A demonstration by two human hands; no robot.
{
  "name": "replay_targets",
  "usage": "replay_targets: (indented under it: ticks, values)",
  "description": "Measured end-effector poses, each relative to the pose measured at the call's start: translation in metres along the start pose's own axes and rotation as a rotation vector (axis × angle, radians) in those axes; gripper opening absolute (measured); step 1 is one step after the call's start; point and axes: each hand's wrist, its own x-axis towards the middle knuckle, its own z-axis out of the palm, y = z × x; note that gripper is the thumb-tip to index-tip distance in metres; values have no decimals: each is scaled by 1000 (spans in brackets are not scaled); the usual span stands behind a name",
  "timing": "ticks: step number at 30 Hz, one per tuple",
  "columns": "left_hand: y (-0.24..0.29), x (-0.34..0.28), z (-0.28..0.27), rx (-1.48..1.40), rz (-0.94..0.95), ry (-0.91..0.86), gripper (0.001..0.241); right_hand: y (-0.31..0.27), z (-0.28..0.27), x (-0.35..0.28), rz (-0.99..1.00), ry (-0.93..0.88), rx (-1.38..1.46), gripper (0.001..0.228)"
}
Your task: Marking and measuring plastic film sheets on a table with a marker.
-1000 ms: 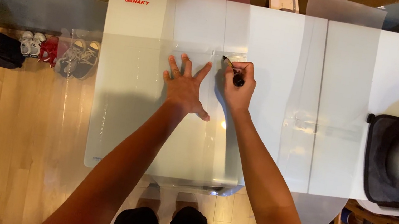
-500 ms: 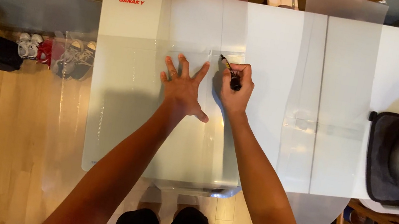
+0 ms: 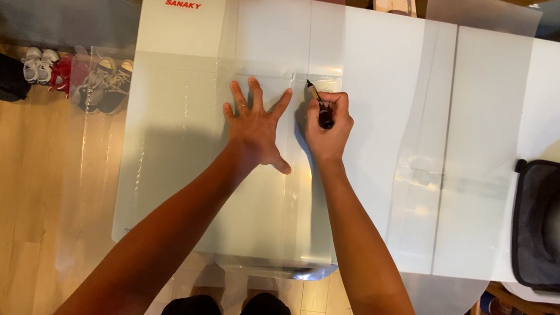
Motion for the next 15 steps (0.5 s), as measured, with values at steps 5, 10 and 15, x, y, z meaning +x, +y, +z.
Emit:
replay_targets:
  ticks: [5,10,15]
  values:
    - [0,1,1,-1,-3,11,158,-1,1,1,20,7,-36,14]
    - [1,1,0,-2,-10,7,159,-2,0,0,-47,-7,17,13]
    - [2,-1,-3,-14,-14,-6,158,-2,2,-1,-30,-15,12,13]
